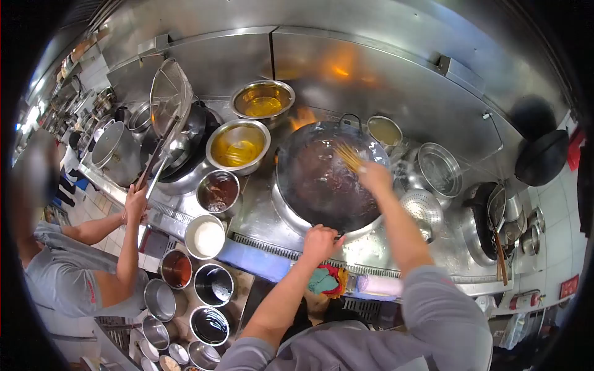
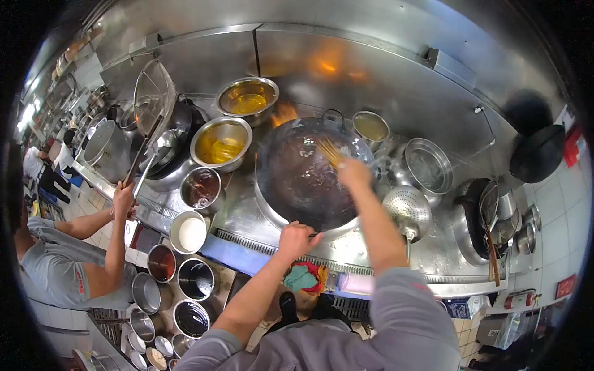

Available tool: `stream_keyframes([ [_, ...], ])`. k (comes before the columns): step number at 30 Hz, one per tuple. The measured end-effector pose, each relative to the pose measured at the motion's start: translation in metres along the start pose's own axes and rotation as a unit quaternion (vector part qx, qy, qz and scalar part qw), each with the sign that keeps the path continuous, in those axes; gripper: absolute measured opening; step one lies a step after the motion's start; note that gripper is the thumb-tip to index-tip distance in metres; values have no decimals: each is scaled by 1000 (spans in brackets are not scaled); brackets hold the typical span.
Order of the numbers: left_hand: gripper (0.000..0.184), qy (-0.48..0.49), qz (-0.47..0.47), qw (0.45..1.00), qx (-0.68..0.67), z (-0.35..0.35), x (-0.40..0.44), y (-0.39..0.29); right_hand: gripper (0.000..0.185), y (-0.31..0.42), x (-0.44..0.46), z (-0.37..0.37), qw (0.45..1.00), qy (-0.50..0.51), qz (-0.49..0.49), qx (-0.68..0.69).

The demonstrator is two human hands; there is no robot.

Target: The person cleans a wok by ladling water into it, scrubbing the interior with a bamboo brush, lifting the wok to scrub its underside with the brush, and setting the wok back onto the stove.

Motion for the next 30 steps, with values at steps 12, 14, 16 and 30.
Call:
stream_keyframes([
  [12, 35, 26, -9, 1000, 5, -2, 2, 4, 22, -85, -49, 17, 953, 17, 236, -187],
  [14, 34, 21, 0, 1000, -8, 2, -1, 6, 21, -53, -5, 5, 978, -47, 158, -129],
  [16, 33, 18, 2, 1000, -19, 0, 0, 7, 22, 10, -6, -8, 998, -53, 22, -4],
  [30, 36, 0, -29, 999, -15, -6, -4, 14, 24, -48, -14, 14, 976, -44, 166, -132],
])
Point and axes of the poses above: each hand's wrist, its own x-axis towards the middle knuckle, its own z-axis out of the back of the hand, y = z × x, the point moved 3 cm from there along x, towards the middle knuckle, and after that the axes turned 10 degrees about -y, right-handed, at the moved point
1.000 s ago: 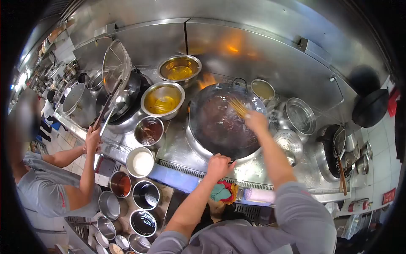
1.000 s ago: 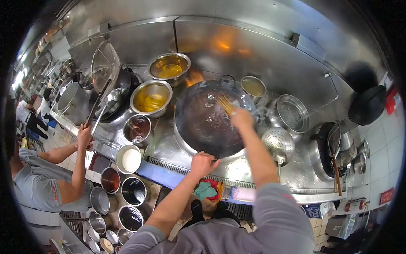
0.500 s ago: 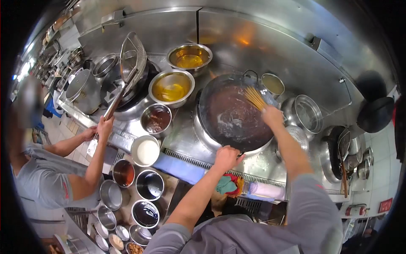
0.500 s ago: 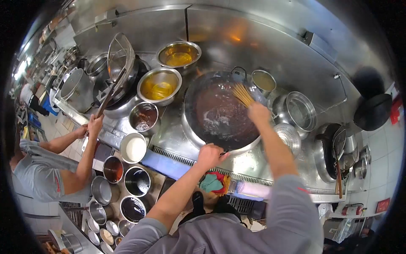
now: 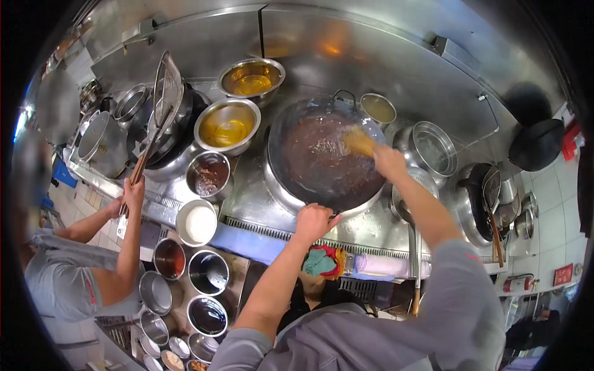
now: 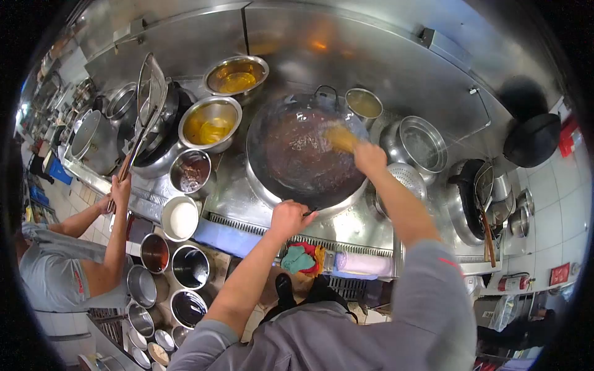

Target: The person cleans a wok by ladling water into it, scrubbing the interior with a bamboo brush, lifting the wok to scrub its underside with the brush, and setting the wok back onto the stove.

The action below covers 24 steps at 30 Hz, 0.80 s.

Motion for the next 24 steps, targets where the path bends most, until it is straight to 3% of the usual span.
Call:
stream_keyframes([
  [3, 35, 19, 5, 1000, 1, 0, 1, 0, 25, 60, 30, -33, 968, 1, -202, 152],
  [4, 36, 50, 31, 998, 19, -1, 1, 0, 26, 79, 17, -38, 956, -12, -218, 197],
  [7, 39, 27, 4, 1000, 13, 9, 7, -8, 31, 113, -19, -24, 951, 79, -184, 235],
  [8, 39, 33, 4, 999, 5, 8, 2, -9, 29, 115, -34, -22, 959, 75, -143, 232],
  [9, 40, 34, 4, 999, 12, 9, 8, -7, 30, 111, -48, -8, 962, 133, -89, 220],
  [12, 41, 34, 4, 999, 21, 7, 8, -10, 33, 61, -97, 43, 969, 146, 1, 199],
  [14, 42, 46, 16, 998, 33, 10, 10, -11, 33, -14, -95, 49, 967, 165, 14, 195],
  [15, 42, 44, 16, 998, 35, 12, 10, -12, 32, -25, -80, 98, 979, 164, -69, 99],
  [16, 43, 38, 12, 999, 31, 13, 9, -12, 42, -76, -57, 65, 984, 134, -119, -18],
  [18, 33, 58, 44, 997, 15, 10, 7, -8, 32, -107, -42, 74, 978, -44, -192, -71],
  [19, 33, 50, 43, 998, 23, 14, 6, -11, 32, -120, -45, 79, 956, -105, -262, 79],
  [21, 20, -134, 135, 981, -36, 24, -8, -22, 32, -132, -77, 70, 833, -169, -377, 367],
  [23, 43, -265, 286, 921, -18, 0, -32, -9, 34, -126, -120, 45, 649, -167, -456, 585],
  [24, 45, -269, 503, 792, -216, -26, -44, 4, 37, -117, -142, 35, 556, -183, -457, 670],
])
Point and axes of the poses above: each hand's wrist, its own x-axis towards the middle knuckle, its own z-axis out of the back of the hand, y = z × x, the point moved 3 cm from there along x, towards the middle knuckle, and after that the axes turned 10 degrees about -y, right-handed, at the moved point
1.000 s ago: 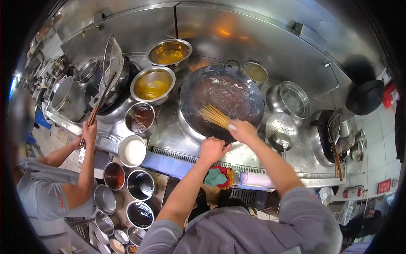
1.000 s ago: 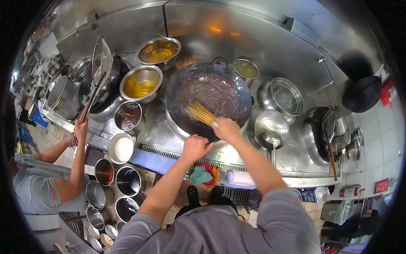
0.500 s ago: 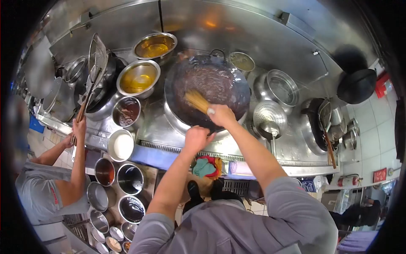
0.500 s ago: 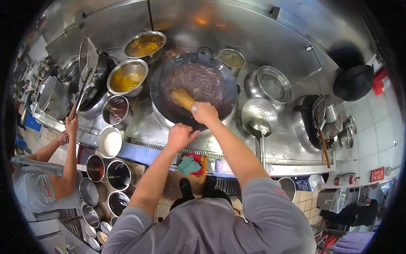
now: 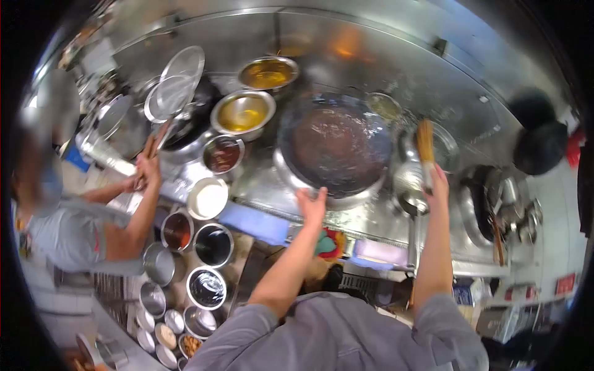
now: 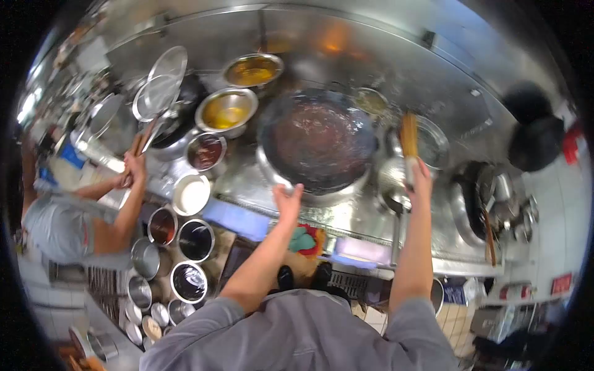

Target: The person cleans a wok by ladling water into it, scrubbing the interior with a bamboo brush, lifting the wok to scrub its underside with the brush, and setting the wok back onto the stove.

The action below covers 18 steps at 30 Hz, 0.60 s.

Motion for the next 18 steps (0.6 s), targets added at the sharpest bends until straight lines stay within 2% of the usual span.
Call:
stream_keyframes([
  [1, 43, 65, 257, 955, -130, -8, -2, 13, 41, -12, -19, 11, 996, -31, -66, 55],
  [2, 34, 170, 372, 879, -246, -9, -3, 1, 38, -30, -29, 30, 992, 75, -61, 78],
  [3, 17, 153, 372, 857, -321, -20, 3, -1, 37, -44, -40, 42, 989, 59, -88, 99],
  [4, 5, 37, 470, 769, -432, -40, 10, 4, 36, -52, -52, 52, 986, 37, -110, 122],
  [5, 10, 49, 502, 735, -453, -39, 11, -15, 36, -56, -65, 64, 985, 25, -130, 114],
  [7, 19, 83, 469, 769, -427, -47, 19, 0, 36, -57, -89, 88, 983, 9, -146, 110],
  [8, 19, 87, 468, 770, -425, -47, 18, -4, 38, -58, -100, 101, 985, -4, -141, 100],
  [10, 29, 72, 415, 811, -405, -39, 19, -12, 41, -53, -115, 111, 986, -24, -134, 93],
  [12, 38, 147, 345, 883, -282, -24, 32, -9, 42, -47, -137, 131, 987, -40, -137, 73],
  [13, 40, 140, 347, 852, -365, -10, 32, -25, 45, -47, -141, 140, 987, -44, -136, 67],
  [14, 35, 175, 316, 862, -356, 1, 37, -23, 45, -48, -146, 148, 986, -52, -139, 71],
  [15, 31, 192, 344, 843, -366, 20, 36, -43, 45, -48, -150, 154, 985, -60, -141, 76],
  [17, 26, 188, 385, 829, -360, 45, 46, -40, 46, -50, -157, 164, 986, -42, -135, 85],
  [18, 27, 191, 383, 838, -339, 56, 48, -43, 49, -48, -165, 163, 985, -52, -142, 83],
])
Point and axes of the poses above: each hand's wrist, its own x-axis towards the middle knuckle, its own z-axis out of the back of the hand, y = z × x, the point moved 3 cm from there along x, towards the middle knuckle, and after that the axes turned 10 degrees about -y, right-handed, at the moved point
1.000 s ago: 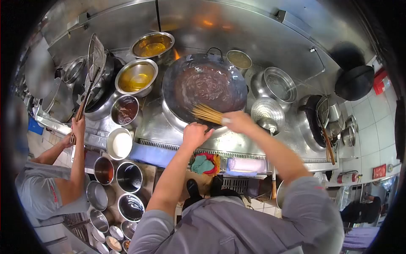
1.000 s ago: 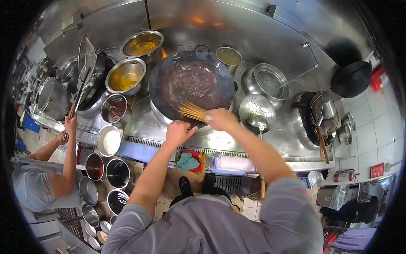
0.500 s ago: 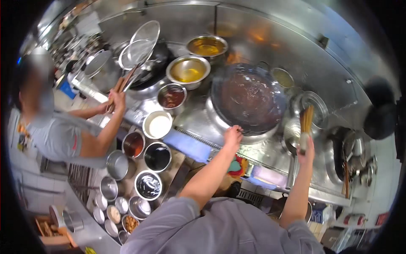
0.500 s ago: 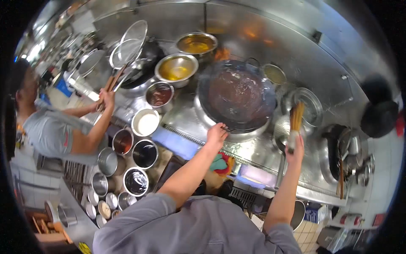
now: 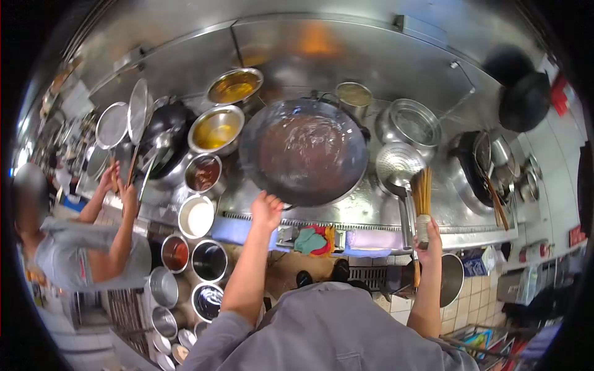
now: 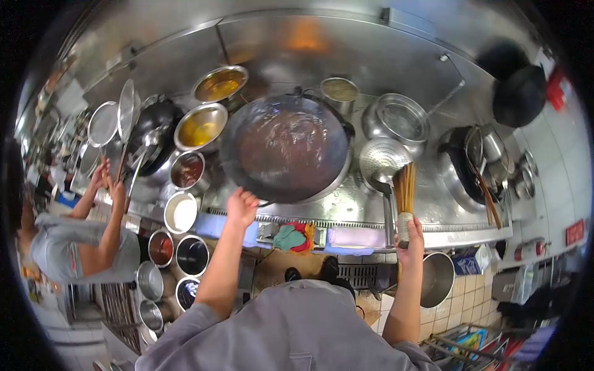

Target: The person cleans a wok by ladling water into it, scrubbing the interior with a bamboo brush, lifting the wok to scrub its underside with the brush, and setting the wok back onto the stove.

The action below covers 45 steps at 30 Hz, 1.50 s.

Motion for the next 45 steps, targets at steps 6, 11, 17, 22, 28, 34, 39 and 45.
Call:
stream_keyframes([
  [6, 30, -12, -52, 996, 75, -45, -30, -34, 66, -13, -15, -24, 986, 68, 45, -145],
  [11, 31, 46, -125, 977, 168, -104, -48, -47, 72, 10, -41, -105, 852, 229, 236, -407],
  [17, 28, 123, -183, 946, 236, -136, -75, -31, 70, -23, 36, -196, 740, 226, 383, -505],
  [22, 26, 164, -271, 890, 329, -119, -102, 6, 55, -41, 7, -274, 969, 107, 50, -217],
  [28, 24, 127, -274, 912, 276, -80, -80, -8, 64, -94, -85, -199, 849, 352, 222, -325],
  [34, 29, 75, -202, 963, 162, -49, -45, -35, 29, 37, 114, -103, 626, -54, 345, -698],
  [39, 29, 17, -101, 989, 107, -37, -19, -50, 60, 239, 91, -114, 596, -79, 642, -476],
  [45, 38, -48, -92, 995, 2, -36, 33, 12, 60, 367, 27, -220, 504, -42, 757, -414],
])
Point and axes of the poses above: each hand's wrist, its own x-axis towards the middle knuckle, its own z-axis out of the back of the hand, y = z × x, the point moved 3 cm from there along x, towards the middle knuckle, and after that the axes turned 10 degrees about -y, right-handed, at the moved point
